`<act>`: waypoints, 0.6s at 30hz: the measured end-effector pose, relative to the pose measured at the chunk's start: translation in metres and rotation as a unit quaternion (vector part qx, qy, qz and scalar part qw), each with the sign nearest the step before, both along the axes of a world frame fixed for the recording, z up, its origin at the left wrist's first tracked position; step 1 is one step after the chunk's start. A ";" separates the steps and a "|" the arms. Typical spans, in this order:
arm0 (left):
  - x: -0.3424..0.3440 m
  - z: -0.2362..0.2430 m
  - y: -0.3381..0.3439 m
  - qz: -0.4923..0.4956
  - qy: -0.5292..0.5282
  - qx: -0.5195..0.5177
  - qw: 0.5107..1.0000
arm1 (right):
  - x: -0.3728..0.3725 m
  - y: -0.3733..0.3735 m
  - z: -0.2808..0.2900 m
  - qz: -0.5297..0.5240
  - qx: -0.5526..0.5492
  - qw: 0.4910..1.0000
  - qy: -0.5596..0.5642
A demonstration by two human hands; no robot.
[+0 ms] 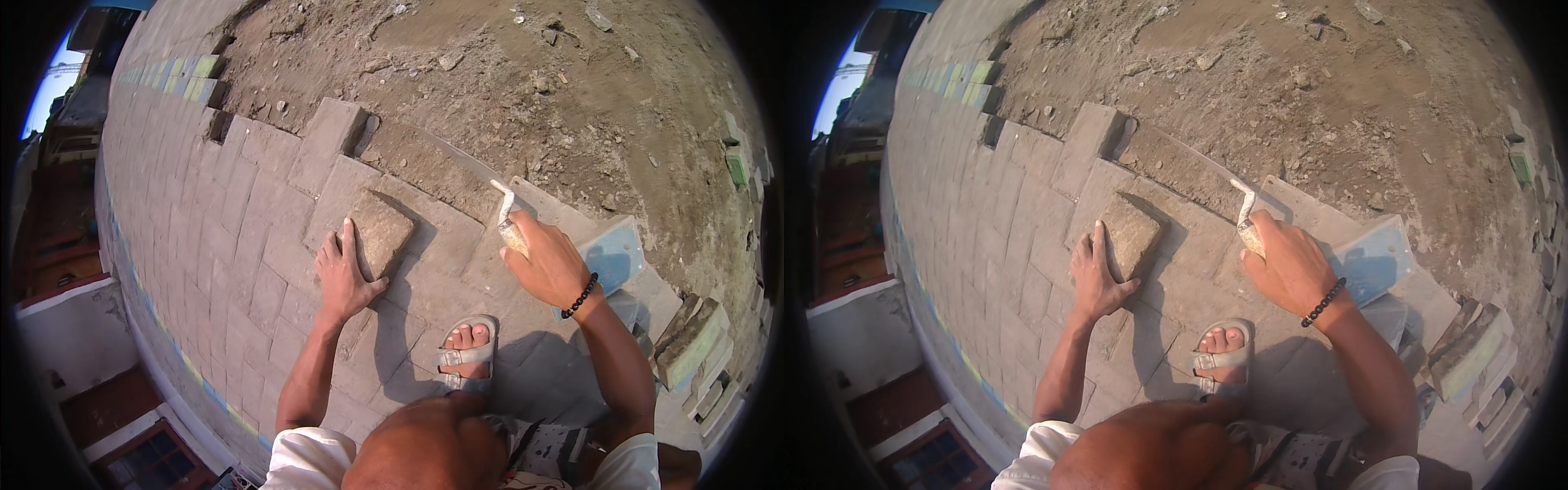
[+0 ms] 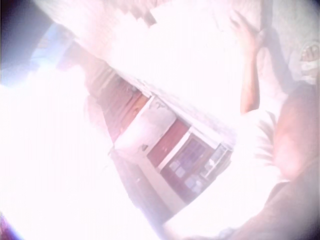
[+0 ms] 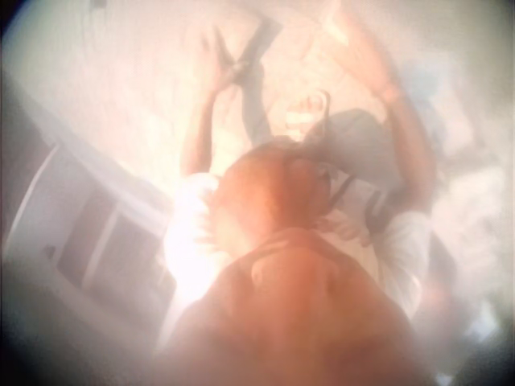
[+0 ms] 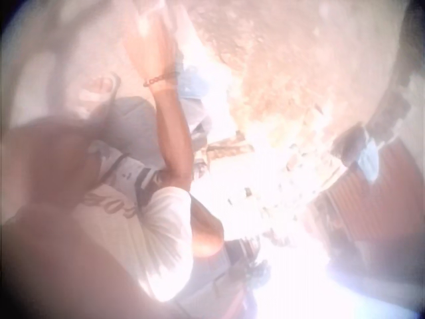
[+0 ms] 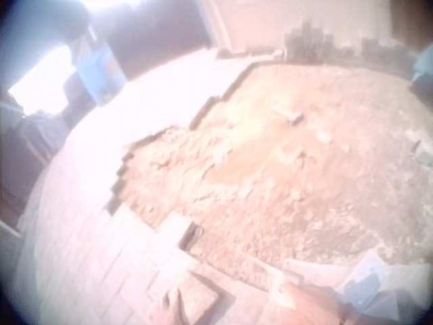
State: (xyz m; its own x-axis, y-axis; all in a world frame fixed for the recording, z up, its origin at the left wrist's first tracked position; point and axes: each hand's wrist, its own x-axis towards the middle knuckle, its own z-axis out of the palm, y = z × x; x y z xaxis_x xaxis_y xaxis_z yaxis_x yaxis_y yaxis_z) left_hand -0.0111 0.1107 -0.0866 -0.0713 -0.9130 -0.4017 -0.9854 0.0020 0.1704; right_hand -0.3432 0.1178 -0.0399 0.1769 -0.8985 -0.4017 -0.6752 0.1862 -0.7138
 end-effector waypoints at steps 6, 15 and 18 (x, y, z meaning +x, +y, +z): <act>0.024 0.010 0.016 0.159 0.216 -0.018 0.963 | -0.016 0.026 -0.018 0.162 0.004 0.984 0.075; 0.046 0.058 0.095 0.407 0.335 -0.036 0.849 | -0.025 -0.109 -0.031 0.267 -0.005 0.957 0.110; 0.063 0.055 0.120 0.421 0.230 -0.106 0.871 | -0.008 -0.123 -0.019 0.129 -0.030 0.982 0.137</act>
